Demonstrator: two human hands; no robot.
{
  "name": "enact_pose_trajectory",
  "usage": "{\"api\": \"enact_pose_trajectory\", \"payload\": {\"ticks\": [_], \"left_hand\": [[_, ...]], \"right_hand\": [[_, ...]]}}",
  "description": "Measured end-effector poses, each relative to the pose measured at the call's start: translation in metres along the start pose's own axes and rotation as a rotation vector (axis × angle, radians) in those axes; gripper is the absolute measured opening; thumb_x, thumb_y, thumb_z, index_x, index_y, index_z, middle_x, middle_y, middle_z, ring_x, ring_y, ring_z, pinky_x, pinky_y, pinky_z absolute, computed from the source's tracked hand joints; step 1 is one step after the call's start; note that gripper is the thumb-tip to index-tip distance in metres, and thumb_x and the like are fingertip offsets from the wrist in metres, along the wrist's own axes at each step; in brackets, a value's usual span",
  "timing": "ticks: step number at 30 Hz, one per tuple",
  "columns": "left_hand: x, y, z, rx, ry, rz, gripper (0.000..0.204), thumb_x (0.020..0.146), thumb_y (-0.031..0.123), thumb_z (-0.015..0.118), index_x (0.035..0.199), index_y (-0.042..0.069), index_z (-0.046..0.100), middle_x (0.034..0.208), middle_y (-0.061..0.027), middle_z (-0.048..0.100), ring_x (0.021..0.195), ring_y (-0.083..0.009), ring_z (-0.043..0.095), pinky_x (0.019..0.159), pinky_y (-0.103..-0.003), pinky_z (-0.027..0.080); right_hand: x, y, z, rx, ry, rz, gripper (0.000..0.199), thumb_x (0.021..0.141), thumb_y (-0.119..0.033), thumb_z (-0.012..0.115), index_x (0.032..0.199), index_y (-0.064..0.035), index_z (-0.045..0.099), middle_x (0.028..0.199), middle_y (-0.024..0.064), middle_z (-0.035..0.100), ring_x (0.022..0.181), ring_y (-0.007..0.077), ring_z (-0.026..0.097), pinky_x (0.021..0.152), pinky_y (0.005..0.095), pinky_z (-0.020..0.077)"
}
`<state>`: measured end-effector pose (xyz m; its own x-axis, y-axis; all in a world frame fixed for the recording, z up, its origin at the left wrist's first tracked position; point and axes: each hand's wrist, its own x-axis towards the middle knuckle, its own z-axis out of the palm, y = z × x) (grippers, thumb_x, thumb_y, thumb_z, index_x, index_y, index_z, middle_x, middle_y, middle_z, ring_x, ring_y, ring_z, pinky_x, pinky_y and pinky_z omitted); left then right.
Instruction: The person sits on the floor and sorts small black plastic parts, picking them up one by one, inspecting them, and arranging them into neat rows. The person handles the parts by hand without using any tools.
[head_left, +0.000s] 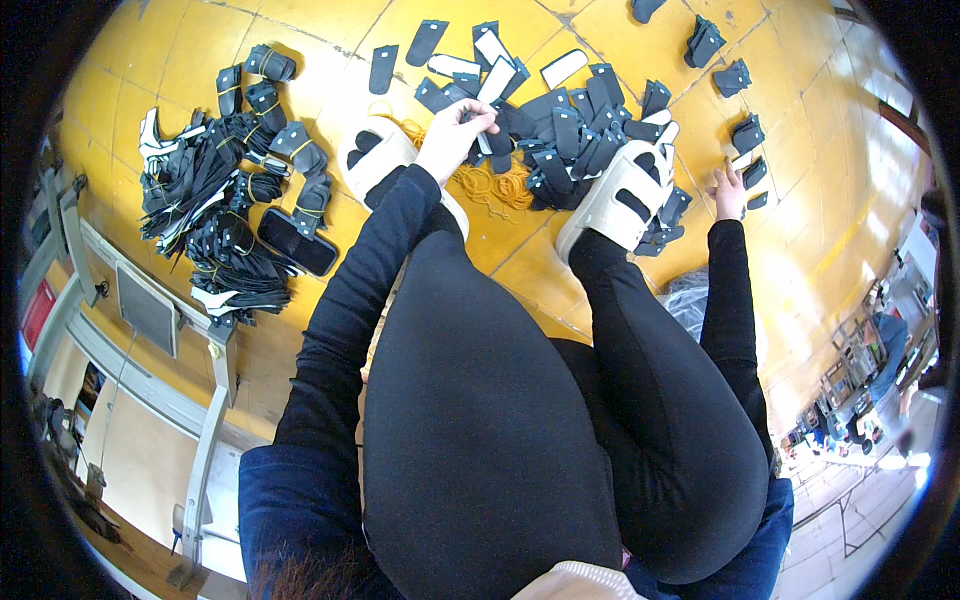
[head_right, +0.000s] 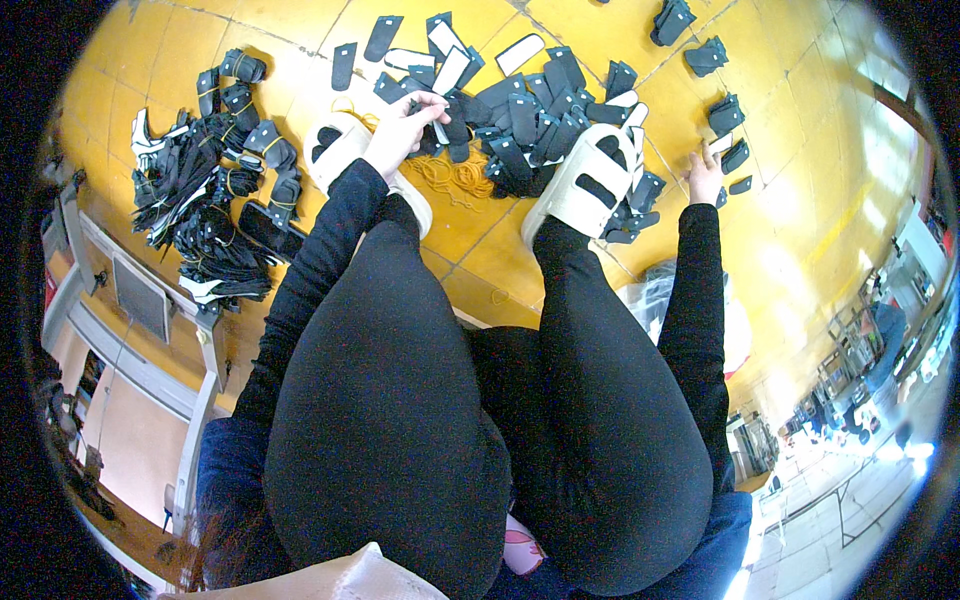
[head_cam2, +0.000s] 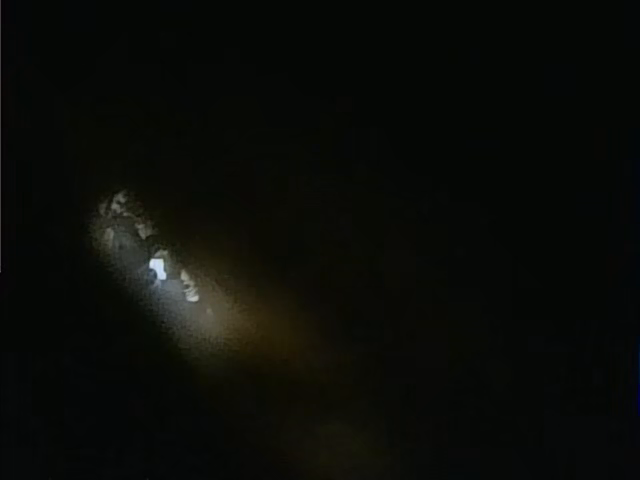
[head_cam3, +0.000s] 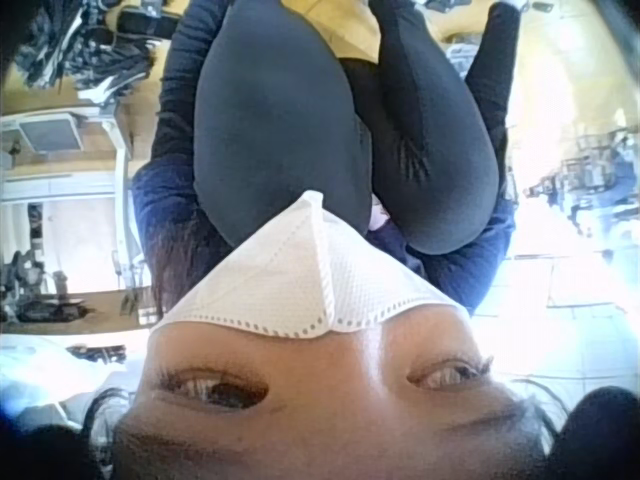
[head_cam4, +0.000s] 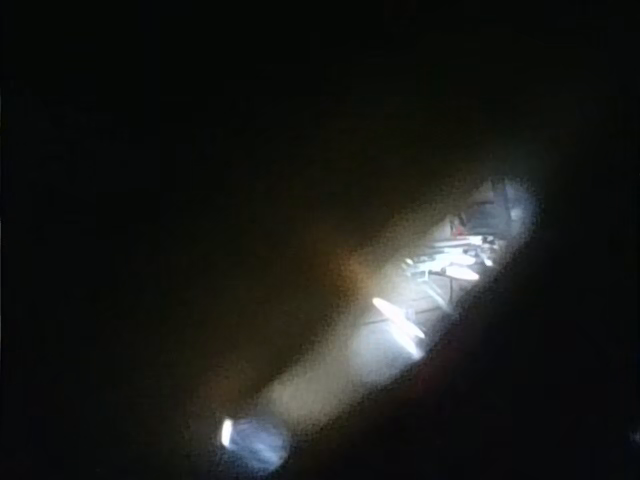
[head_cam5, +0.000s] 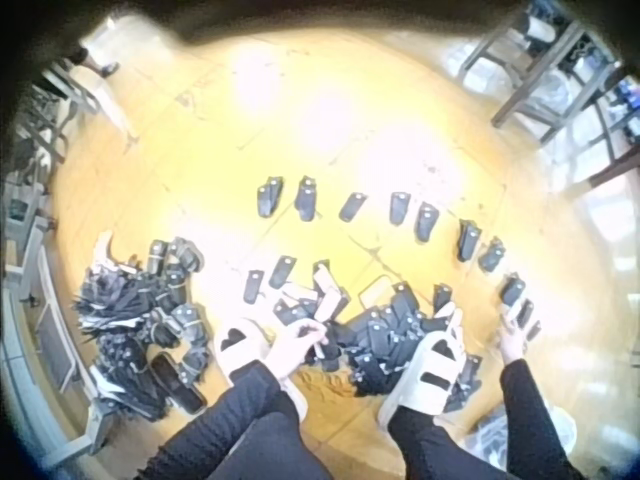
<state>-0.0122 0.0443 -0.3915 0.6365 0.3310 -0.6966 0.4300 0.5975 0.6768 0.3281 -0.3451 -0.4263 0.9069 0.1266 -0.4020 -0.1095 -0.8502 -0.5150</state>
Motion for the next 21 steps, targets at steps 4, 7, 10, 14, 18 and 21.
{"api": "enact_pose_trajectory", "payload": {"ticks": [4,7,10,14,18,21], "left_hand": [[-0.001,0.002,0.004,-0.014,0.002,-0.006,0.015,0.089,0.021,0.060,0.101,0.011,0.060,0.082,0.0033,0.064,0.043,0.0026,0.027,0.039,-0.015,0.020],[-0.001,0.002,0.006,0.007,0.009,-0.017,0.016,0.089,0.022,0.060,0.101,0.011,0.060,0.082,0.0031,0.064,0.043,0.0025,0.027,0.039,-0.015,0.020],[-0.001,-0.002,0.004,0.005,0.002,0.012,0.016,0.088,0.022,0.061,0.101,0.012,0.060,0.081,0.0028,0.064,0.043,0.0024,0.027,0.039,-0.015,0.020],[0.000,0.000,0.004,-0.020,-0.008,0.004,0.016,0.088,0.022,0.061,0.100,0.012,0.060,0.081,0.0029,0.064,0.043,0.0023,0.028,0.040,-0.016,0.021],[-0.001,0.002,0.003,0.002,0.022,-0.022,0.015,0.088,0.021,0.062,0.100,0.012,0.060,0.081,0.0029,0.065,0.044,0.0023,0.028,0.040,-0.016,0.021],[-0.001,0.001,0.003,-0.003,-0.004,0.003,0.015,0.088,0.021,0.062,0.100,0.012,0.060,0.081,0.0030,0.065,0.043,0.0023,0.028,0.039,-0.016,0.021]], "right_hand": [[-0.003,-0.001,0.006,0.102,0.000,0.075,0.049,0.086,-0.014,0.058,0.131,0.0026,0.047,0.141,0.0141,0.039,0.057,0.0163,0.059,0.052,0.0251,0.0480],[-0.010,-0.004,0.009,0.202,0.100,0.099,0.047,0.086,-0.012,0.056,0.129,0.0053,0.048,0.135,0.0158,0.046,0.061,0.0154,0.059,0.050,0.0243,0.0460],[-0.021,-0.013,0.008,0.592,0.233,0.176,0.044,0.089,-0.013,0.052,0.129,0.0068,0.047,0.125,0.0153,0.055,0.060,0.0158,0.056,0.049,0.0232,0.0430],[-0.034,-0.012,-0.001,1.180,0.334,0.252,0.045,0.096,-0.028,0.040,0.127,0.0039,0.049,0.110,0.0066,0.064,0.046,0.0121,0.041,0.047,0.0242,0.0367],[-0.048,-0.029,0.008,1.324,0.298,0.252,0.045,0.096,-0.033,0.039,0.119,0.0029,0.054,0.119,0.0079,0.061,0.037,0.0115,0.033,0.044,0.0256,0.0335],[-0.050,-0.038,0.012,1.326,0.284,0.267,0.044,0.095,-0.033,0.041,0.115,0.0041,0.055,0.125,0.0098,0.058,0.034,0.0122,0.029,0.045,0.0253,0.0320]]}}
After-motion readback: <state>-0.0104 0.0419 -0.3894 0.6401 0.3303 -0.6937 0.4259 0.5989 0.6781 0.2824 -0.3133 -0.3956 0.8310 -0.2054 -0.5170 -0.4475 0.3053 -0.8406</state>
